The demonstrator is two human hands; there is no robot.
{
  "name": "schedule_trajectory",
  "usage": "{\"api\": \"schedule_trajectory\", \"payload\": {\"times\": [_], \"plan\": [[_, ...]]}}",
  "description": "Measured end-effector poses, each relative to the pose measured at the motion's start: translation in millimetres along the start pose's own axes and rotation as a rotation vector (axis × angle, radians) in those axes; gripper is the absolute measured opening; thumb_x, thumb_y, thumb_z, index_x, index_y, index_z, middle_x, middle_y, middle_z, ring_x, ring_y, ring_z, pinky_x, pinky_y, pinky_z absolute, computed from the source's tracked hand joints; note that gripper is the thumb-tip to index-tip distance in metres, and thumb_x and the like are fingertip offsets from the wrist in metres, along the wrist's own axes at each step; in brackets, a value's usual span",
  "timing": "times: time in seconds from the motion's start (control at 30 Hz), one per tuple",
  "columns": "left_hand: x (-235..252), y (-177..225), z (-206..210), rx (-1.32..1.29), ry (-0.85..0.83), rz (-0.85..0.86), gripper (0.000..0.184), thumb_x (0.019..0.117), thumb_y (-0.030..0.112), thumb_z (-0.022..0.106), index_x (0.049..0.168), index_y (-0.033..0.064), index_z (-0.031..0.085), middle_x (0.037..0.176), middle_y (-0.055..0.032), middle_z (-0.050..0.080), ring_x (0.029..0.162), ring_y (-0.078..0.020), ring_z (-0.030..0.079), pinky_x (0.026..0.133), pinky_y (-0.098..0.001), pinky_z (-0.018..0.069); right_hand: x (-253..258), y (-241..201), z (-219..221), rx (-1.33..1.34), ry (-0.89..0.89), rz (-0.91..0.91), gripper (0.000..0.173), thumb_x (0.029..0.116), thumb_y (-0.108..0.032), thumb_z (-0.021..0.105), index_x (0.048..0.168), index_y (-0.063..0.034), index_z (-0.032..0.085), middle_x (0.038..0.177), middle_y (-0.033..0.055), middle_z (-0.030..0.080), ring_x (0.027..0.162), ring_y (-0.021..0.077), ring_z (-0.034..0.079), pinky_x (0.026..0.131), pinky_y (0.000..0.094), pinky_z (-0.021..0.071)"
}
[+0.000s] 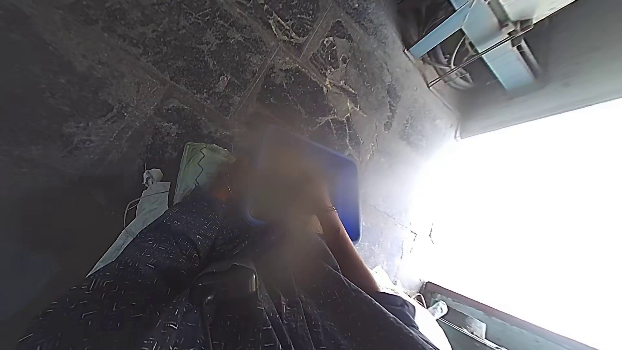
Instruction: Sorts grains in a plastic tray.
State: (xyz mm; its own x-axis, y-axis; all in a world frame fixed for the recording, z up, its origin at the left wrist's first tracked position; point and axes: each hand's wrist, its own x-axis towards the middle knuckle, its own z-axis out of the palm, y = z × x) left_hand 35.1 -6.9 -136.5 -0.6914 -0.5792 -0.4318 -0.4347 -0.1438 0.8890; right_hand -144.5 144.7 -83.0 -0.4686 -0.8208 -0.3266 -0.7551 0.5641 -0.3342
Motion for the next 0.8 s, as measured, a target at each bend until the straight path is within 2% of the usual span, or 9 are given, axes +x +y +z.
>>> {"api": "schedule_trajectory", "payload": {"times": [0.07, 0.2, 0.3, 0.4, 0.5, 0.6, 0.7, 0.8], "plan": [[-3.1, 5.3, 0.0, 0.001, 0.0, 0.004, 0.044, 0.0848, -0.002, 0.076, 0.125, -0.008, 0.06, 0.11, -0.0246, 0.066, 0.098, -0.0315, 0.066, 0.09, -0.0503, 0.0529, -0.6, 0.2, 0.2, 0.003, 0.031, -0.015, 0.04, 0.1062, -0.035, 0.058, 0.103, 0.0041, 0.067, 0.091, 0.0237, 0.07, 0.09, 0.0424, 0.069, 0.08, 0.0605, 0.0523], [-26.1, 42.6, 3.0, -0.025, 0.014, -0.051, 0.042, 0.0865, -0.009, 0.07, 0.127, -0.0096, 0.059, 0.111, -0.0234, 0.064, 0.095, -0.0258, 0.062, 0.089, -0.0431, 0.0508, -2.9, -1.5, -1.5, 0.007, 0.076, -0.026, 0.041, 0.1055, -0.035, 0.059, 0.096, 0.004, 0.067, 0.084, 0.023, 0.068, 0.083, 0.042, 0.068, 0.074, 0.0599, 0.0512], [-28.0, 43.5, 3.1, -0.022, 0.022, -0.039, 0.046, 0.0864, -0.009, 0.07, 0.131, -0.0091, 0.057, 0.113, -0.0234, 0.064, 0.095, -0.0248, 0.062, 0.088, -0.0414, 0.0512, -3.7, 0.1, 0.2, 0.029, 0.153, -0.072, 0.042, 0.1032, -0.034, 0.062, 0.087, 0.0045, 0.066, 0.076, 0.0217, 0.065, 0.075, 0.0406, 0.067, 0.069, 0.0586, 0.0499], [-27.5, 43.1, 3.0, -0.027, 0.02, -0.038, 0.05, 0.0853, -0.01, 0.069, 0.133, -0.0095, 0.056, 0.118, -0.0261, 0.064, 0.102, -0.0283, 0.064, 0.094, -0.0447, 0.0504, -2.8, 4.2, 2.9, 0.037, 0.209, -0.118, 0.042, 0.1033, -0.033, 0.062, 0.085, 0.0045, 0.066, 0.073, 0.0199, 0.064, 0.071, 0.0383, 0.066, 0.066, 0.0573, 0.0503], [-27.1, 42.3, 3.9, -0.046, 0.02, -0.029, 0.05, 0.0844, -0.012, 0.069, 0.133, -0.0101, 0.056, 0.115, -0.0244, 0.065, 0.097, -0.0241, 0.064, 0.09, -0.0393, 0.0526, -4.3, 5.1, 3.6, 0.029, 0.257, -0.155, 0.042, 0.1028, -0.031, 0.062, 0.08, 0.0042, 0.063, 0.069, 0.0186, 0.062, 0.067, 0.0367, 0.064, 0.062, 0.0552, 0.0492], [-27.1, 42.6, 3.3, -0.055, 0.002, -0.035, 0.052, 0.0853, -0.012, 0.068, 0.135, -0.0107, 0.053, 0.12, -0.0262, 0.063, 0.102, -0.0266, 0.064, 0.094, -0.0416, 0.0512, -4.9, 5.0, 3.7, 0.039, 0.284, -0.175, 0.038, 0.1001, -0.027, 0.066, 0.079, 0.0049, 0.063, 0.066, 0.0176, 0.06, 0.063, 0.0354, 0.063, 0.06, 0.0539, 0.0488], [-26.6, 43.6, 4.1, -0.047, 0.011, -0.047, 0.051, 0.0856, -0.012, 0.068, 0.134, -0.0106, 0.054, 0.119, -0.0266, 0.063, 0.102, -0.0276, 0.064, 0.094, -0.0422, 0.0512, -3.1, 4.9, 2.4, 0.043, 0.208, -0.129, 0.036, 0.0981, -0.029, 0.069, 0.083, 0.0036, 0.064, 0.071, 0.0179, 0.062, 0.068, 0.0357, 0.064, 0.063, 0.0554, 0.0495], [-20.5, 34.6, 2.8, -0.017, 0.014, -0.042, 0.051, 0.0856, -0.01, 0.07, 0.134, -0.01, 0.055, 0.12, -0.0283, 0.063, 0.105, -0.0322, 0.064, 0.096, -0.0478, 0.0494, -3.5, -2.9, -4.9, 0.03, 0.025, -0.02, 0.027, 0.0992, -0.024, 0.068, 0.099, 0.0033, 0.068, 0.092, 0.0232, 0.07, 0.089, 0.0411, 0.068, 0.078, 0.0603, 0.0516]]}}
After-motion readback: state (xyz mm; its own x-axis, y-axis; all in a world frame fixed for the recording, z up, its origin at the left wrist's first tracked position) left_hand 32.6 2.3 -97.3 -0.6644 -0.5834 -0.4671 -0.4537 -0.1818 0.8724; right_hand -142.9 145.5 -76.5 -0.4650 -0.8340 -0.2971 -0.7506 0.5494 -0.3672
